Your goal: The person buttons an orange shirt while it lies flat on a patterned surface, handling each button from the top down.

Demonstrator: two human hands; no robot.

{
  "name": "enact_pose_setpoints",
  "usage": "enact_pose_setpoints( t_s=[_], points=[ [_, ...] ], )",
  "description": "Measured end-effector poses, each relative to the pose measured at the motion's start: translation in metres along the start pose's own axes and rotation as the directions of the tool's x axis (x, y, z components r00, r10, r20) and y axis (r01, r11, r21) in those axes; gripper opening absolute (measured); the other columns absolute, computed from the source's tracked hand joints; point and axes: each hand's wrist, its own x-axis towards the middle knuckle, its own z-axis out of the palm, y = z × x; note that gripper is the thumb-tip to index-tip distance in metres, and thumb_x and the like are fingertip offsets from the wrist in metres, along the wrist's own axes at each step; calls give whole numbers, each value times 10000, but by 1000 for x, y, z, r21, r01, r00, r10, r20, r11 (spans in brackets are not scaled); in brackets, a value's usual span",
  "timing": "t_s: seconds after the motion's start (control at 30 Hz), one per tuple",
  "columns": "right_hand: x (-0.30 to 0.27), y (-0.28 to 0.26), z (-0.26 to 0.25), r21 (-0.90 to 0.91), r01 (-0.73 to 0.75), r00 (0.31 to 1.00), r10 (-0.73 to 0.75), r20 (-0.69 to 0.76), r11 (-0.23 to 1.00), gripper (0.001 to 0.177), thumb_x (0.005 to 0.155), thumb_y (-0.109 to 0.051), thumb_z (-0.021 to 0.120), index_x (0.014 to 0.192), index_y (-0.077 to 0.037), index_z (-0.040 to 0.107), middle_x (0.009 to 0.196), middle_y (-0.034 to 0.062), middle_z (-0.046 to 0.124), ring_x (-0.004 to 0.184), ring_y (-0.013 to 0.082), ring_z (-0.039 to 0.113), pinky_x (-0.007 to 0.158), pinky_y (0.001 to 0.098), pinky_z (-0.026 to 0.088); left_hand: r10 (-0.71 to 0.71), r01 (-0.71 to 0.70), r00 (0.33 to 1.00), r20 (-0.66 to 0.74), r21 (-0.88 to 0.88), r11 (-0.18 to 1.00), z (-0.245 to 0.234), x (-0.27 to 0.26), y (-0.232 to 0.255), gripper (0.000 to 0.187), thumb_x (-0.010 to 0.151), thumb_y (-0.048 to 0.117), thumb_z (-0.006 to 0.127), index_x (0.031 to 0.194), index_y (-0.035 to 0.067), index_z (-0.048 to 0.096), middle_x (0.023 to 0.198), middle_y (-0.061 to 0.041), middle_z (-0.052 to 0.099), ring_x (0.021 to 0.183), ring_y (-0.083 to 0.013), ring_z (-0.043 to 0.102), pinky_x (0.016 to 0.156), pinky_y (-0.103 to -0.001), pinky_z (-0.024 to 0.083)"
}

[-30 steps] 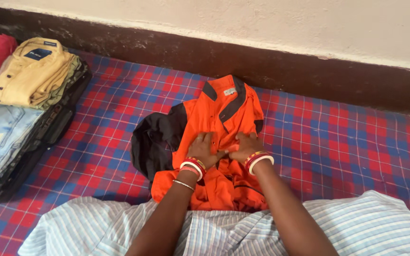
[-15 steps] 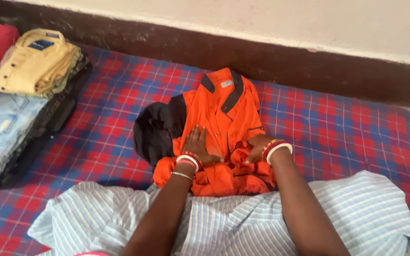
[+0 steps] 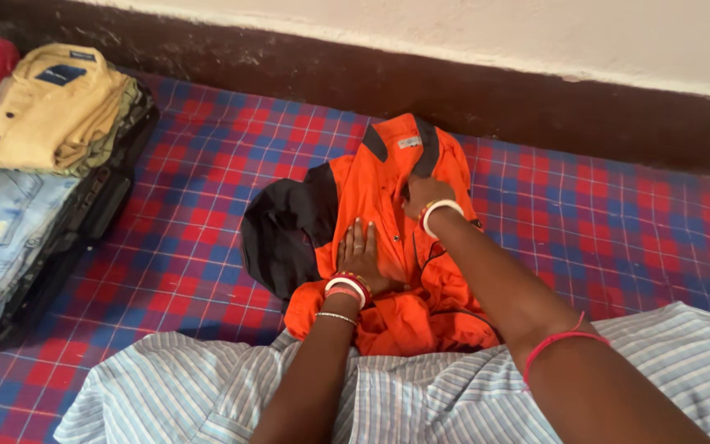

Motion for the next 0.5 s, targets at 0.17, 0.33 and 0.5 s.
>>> enact_pose_setpoints(
  t_s=[0.17, 0.33, 0.5],
  points=[
    [45, 18, -26, 199, -130, 988, 144, -57, 971, 326, 954, -341, 626, 971, -42, 757, 1025, 206, 750, 945, 389, 710, 812, 494, 566, -15, 13, 1000, 22, 68, 998, 2, 2, 1, 1569, 557, 770, 843, 1624, 104, -95, 1707, -179, -134, 1574, -367, -139, 1249, -497, -25],
    [88, 25, -70, -286, 65, 972, -126, -199, 956, 302, 857, -304, 731, 964, -22, 709, 930, 219, 726, 826, 348, 720, 706, 423, 569, -34, 32, 999, 29, 49, 998, 9, 7, 0, 1577, 546, 770, 842, 1625, 105, -96, 1707, -179, -123, 1573, -362, -129, 1254, -496, -21],
    [113, 18, -66, 982, -183, 950, 252, 187, -40, 326, 886, -262, 608, 1078, 0, 584, 923, 254, 760, 801, 337, 813, 695, 415, 634, 33, -37, 995, -89, -40, 999, 23, 15, -10, 1484, 597, 782, 809, 1623, 103, -20, 1707, -194, -66, 1574, -386, -83, 1250, -521, 9]
  ],
)
